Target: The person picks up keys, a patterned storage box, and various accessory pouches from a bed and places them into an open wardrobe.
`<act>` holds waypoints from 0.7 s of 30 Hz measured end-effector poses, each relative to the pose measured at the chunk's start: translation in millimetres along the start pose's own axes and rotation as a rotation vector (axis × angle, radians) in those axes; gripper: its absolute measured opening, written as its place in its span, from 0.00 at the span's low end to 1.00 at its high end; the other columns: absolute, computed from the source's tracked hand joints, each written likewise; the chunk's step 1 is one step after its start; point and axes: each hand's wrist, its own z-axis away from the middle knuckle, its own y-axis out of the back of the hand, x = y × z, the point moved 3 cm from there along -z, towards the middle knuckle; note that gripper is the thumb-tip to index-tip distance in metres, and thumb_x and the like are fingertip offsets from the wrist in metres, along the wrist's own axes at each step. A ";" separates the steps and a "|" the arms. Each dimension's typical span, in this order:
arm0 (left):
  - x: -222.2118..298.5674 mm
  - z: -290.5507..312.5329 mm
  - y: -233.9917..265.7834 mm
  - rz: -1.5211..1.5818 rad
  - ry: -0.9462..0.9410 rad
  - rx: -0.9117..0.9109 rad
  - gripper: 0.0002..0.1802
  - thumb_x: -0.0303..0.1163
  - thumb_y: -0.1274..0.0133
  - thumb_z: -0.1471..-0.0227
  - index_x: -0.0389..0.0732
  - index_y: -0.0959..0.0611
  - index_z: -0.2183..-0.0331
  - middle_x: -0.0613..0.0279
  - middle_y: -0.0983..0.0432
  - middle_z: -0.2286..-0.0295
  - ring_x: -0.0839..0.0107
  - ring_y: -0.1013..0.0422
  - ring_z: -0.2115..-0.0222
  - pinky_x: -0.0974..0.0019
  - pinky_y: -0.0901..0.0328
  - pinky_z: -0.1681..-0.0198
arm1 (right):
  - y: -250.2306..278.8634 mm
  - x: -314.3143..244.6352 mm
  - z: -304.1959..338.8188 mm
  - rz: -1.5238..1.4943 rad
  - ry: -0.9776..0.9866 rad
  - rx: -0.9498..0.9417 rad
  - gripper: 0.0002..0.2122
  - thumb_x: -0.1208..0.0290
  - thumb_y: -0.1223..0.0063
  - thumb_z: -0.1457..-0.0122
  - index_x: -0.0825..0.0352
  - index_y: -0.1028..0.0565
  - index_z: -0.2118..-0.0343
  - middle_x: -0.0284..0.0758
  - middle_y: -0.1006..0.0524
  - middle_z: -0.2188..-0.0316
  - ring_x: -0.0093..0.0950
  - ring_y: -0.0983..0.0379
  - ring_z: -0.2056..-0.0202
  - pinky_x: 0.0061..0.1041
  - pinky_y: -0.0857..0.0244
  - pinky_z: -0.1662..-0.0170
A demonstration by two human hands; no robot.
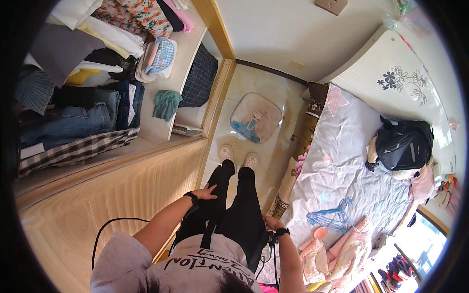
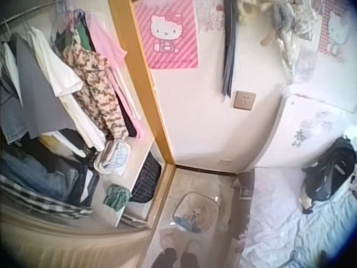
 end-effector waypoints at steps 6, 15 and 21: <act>-20.6 -15.9 16.3 0.047 -0.038 0.118 0.34 0.50 0.54 0.62 0.49 0.43 0.52 0.42 0.54 0.52 0.49 0.48 0.54 0.57 0.49 0.53 | -36.7 -39.8 22.5 0.348 0.258 0.184 0.20 0.57 0.67 0.49 0.63 0.39 0.56 0.30 0.32 0.69 0.21 0.37 0.70 0.19 0.42 0.67; -69.6 -102.4 188.2 0.384 0.160 1.290 0.37 0.45 0.53 0.61 0.28 0.45 0.55 0.38 0.45 0.57 0.46 0.48 0.56 0.57 0.51 0.53 | -49.2 -88.1 6.4 0.263 0.547 0.317 0.15 0.68 0.64 0.47 0.68 0.38 0.57 0.34 0.31 0.67 0.23 0.33 0.66 0.18 0.41 0.66; -103.5 -194.2 267.1 0.998 0.746 1.081 0.43 0.58 0.54 0.67 0.27 0.41 0.62 0.42 0.44 0.61 0.51 0.45 0.58 0.55 0.46 0.57 | -14.9 -53.5 -7.5 -0.150 0.457 0.351 0.12 0.72 0.64 0.48 0.65 0.36 0.60 0.33 0.30 0.70 0.22 0.33 0.68 0.18 0.42 0.65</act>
